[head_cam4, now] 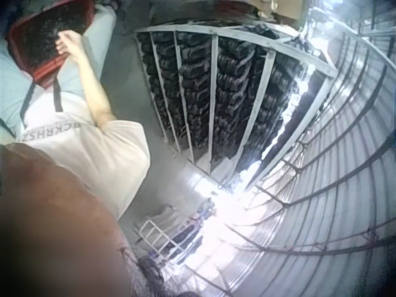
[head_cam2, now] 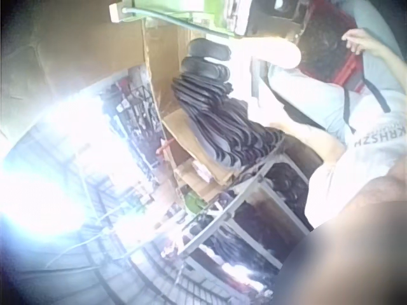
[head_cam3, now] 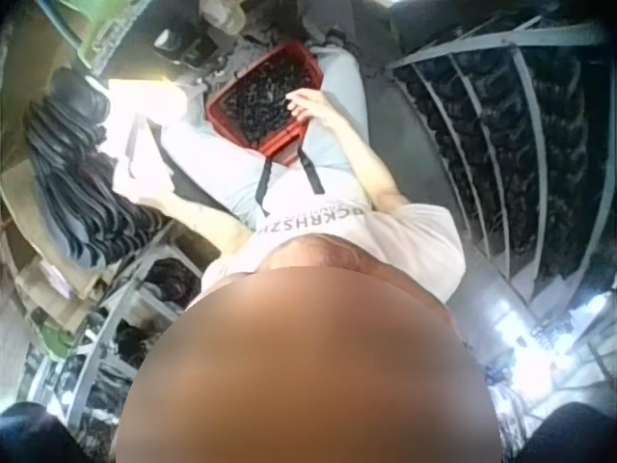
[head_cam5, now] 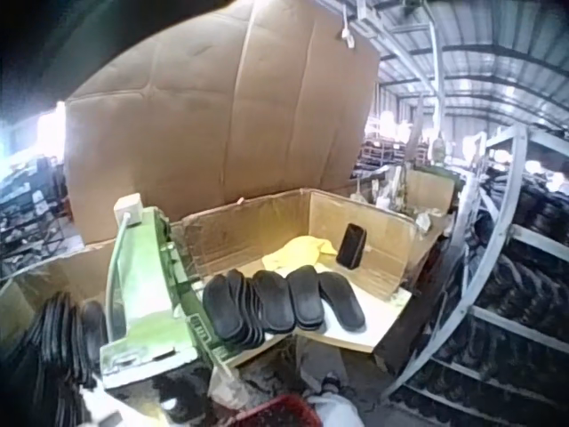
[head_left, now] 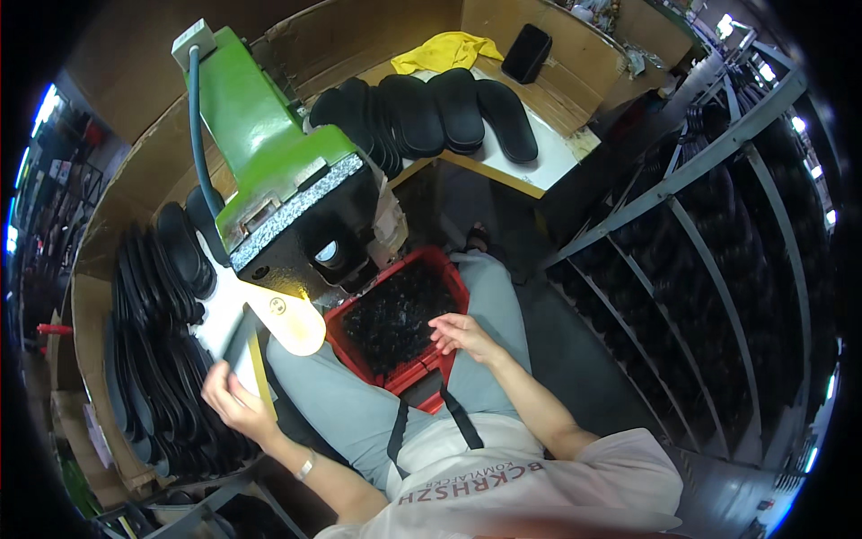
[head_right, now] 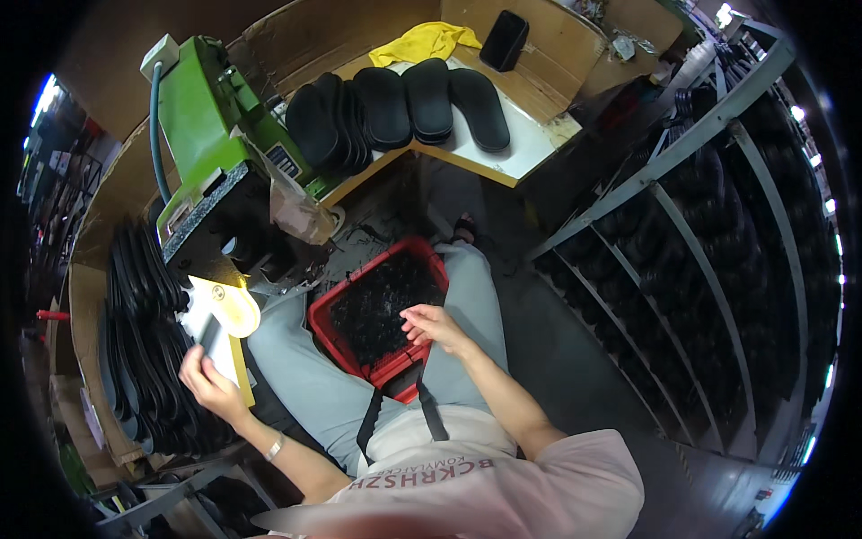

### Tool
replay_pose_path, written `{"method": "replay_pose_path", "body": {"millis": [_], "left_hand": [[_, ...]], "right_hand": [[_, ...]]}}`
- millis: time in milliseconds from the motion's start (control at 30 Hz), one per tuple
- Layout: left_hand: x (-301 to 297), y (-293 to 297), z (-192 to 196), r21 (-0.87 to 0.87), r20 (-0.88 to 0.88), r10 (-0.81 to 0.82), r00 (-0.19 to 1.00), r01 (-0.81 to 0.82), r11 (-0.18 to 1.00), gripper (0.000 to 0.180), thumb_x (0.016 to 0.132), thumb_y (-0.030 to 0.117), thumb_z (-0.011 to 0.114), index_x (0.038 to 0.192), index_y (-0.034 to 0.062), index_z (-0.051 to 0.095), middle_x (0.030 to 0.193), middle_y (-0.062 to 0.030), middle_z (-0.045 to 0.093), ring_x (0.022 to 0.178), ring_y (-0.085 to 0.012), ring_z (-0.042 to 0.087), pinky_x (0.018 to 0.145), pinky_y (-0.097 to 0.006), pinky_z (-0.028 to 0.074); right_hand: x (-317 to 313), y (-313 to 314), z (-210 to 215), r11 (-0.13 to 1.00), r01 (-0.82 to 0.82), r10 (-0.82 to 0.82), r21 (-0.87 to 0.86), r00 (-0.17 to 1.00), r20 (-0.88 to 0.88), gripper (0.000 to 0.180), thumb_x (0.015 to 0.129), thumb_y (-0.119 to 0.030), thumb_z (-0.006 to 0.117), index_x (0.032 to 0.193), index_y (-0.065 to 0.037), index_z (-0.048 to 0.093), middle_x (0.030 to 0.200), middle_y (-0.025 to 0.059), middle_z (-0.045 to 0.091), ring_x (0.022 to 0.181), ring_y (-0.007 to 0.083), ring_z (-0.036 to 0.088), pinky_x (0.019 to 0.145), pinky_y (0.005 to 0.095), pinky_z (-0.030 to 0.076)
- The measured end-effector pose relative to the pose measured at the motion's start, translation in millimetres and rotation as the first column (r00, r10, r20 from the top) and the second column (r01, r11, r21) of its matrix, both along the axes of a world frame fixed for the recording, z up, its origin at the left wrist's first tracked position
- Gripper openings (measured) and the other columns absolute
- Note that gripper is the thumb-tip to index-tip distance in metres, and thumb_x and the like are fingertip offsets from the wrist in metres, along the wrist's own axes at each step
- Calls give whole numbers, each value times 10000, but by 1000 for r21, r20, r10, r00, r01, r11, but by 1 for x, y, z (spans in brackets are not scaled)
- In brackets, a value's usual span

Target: Shave the edges of shoe soles using a specialized industrial machine.

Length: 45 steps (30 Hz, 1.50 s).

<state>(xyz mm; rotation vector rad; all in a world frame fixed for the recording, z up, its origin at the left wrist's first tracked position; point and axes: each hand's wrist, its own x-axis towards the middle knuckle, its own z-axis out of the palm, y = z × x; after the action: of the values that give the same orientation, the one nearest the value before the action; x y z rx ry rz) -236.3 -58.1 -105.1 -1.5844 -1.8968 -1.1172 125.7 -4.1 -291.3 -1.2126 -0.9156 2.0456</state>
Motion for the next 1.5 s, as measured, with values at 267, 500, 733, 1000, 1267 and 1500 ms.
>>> {"method": "replay_pose_path", "body": {"millis": [267,500,733,1000,1267,1500], "left_hand": [[93,-20,-10,-93,312,-585,748,637,765,266,661,-67,633,903,43,645,921,-87,659,928,-295,614,838,-383,457],[166,16,-41,292,956,-229,-181,549,783,327,846,73,598,1141,-40,512,1050,-99,586,948,-151,554,828,-277,461],[176,55,-11,-47,879,-288,380,671,740,162,799,67,673,929,-26,649,724,17,624,651,-25,522,588,-169,436],[158,47,-37,111,986,-165,19,667,737,366,768,101,725,1090,-2,584,1019,-80,627,862,-131,596,759,-259,466],[165,51,-42,47,922,-282,266,645,763,272,773,48,700,1031,14,621,953,-57,655,824,-99,612,715,-225,475],[159,51,-39,255,954,-295,-45,634,730,217,791,71,661,990,-12,634,899,-67,663,794,-139,632,720,-256,503]], "right_hand": [[7,-8,111,971,-224,237,84,950,-203,697,745,-237,706,1302,55,408,1217,154,537,1107,220,528,972,339,391],[12,-64,91,960,136,-145,245,989,22,517,681,0,756,1121,63,493,1078,107,601,993,161,570,885,297,450],[-26,-87,83,983,178,-168,42,969,-183,442,722,11,713,1124,13,532,1056,63,589,959,143,551,859,285,444],[-13,-105,97,994,51,-39,99,992,-119,483,705,1,688,1151,44,510,1103,97,579,1012,166,544,894,303,424],[21,-63,136,865,464,-458,193,886,-75,613,555,34,612,1147,26,450,1094,143,562,1013,240,558,936,346,416],[58,-4,142,738,632,-597,237,775,-209,615,587,83,536,1182,-15,417,1092,141,528,1016,260,540,918,383,443]]}}
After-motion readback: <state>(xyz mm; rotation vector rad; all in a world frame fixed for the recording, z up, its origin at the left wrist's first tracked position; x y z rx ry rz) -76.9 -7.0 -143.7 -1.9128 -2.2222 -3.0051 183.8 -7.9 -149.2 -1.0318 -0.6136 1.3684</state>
